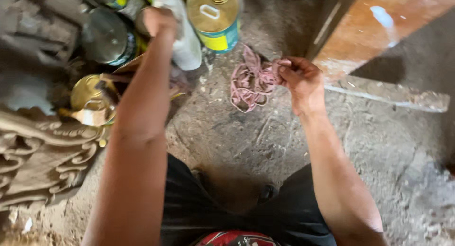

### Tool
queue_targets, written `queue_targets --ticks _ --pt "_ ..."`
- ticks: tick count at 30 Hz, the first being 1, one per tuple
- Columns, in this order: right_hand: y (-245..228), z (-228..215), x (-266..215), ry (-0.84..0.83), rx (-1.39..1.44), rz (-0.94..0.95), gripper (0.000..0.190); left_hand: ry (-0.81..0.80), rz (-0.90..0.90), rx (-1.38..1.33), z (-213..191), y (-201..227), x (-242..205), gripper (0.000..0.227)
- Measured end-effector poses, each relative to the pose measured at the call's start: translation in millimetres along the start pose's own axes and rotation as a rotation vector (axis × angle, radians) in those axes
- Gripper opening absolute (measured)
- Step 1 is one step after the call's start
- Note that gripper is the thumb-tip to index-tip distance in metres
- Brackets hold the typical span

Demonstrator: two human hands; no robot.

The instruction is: The person cleans a wooden cabinet by wiping its surface with a cloth. They pour liquid from a white plastic container onto the cloth and continue wiping the cabinet's side and front panels.

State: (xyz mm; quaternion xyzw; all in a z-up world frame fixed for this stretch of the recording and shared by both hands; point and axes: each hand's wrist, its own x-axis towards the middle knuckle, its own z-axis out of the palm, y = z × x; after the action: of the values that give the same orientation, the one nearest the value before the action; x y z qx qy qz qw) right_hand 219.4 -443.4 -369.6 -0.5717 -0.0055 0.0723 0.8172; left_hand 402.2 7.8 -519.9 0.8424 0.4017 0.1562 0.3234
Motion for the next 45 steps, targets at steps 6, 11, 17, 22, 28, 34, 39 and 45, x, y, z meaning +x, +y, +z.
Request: queue_targets --ticks 6,11,17,22,28,34,39,45 --pt "-10 -7 -4 0.089 -0.034 -0.015 0.028 -0.157 0.163 -0.583 -71 40 -4 0.023" --pt "-6 -5 8 -0.057 0.132 -0.108 0.014 -0.355 0.239 -0.838 -215 125 -81 0.019" --pt "-18 -9 -4 0.123 0.123 -0.099 0.011 -0.489 0.460 -0.758 -321 182 -213 0.006" --pt "-97 -25 -80 0.422 0.310 0.116 0.009 -0.481 0.423 0.008 -351 220 -298 0.032" --pt "-249 -66 -202 0.887 0.174 0.202 0.025 -0.867 0.773 0.153 -344 312 -412 0.035" --pt "-419 -109 -301 1.005 -0.093 0.231 0.026 -1.136 0.662 0.217 -381 480 -519 0.034" --pt "-543 -148 -291 1.091 -0.043 0.097 0.024 -1.261 0.813 -0.006 -392 604 -574 0.029" --pt "-633 -220 -208 1.175 -0.012 0.067 0.023 -1.236 0.843 -0.162 -332 717 -607 0.027"
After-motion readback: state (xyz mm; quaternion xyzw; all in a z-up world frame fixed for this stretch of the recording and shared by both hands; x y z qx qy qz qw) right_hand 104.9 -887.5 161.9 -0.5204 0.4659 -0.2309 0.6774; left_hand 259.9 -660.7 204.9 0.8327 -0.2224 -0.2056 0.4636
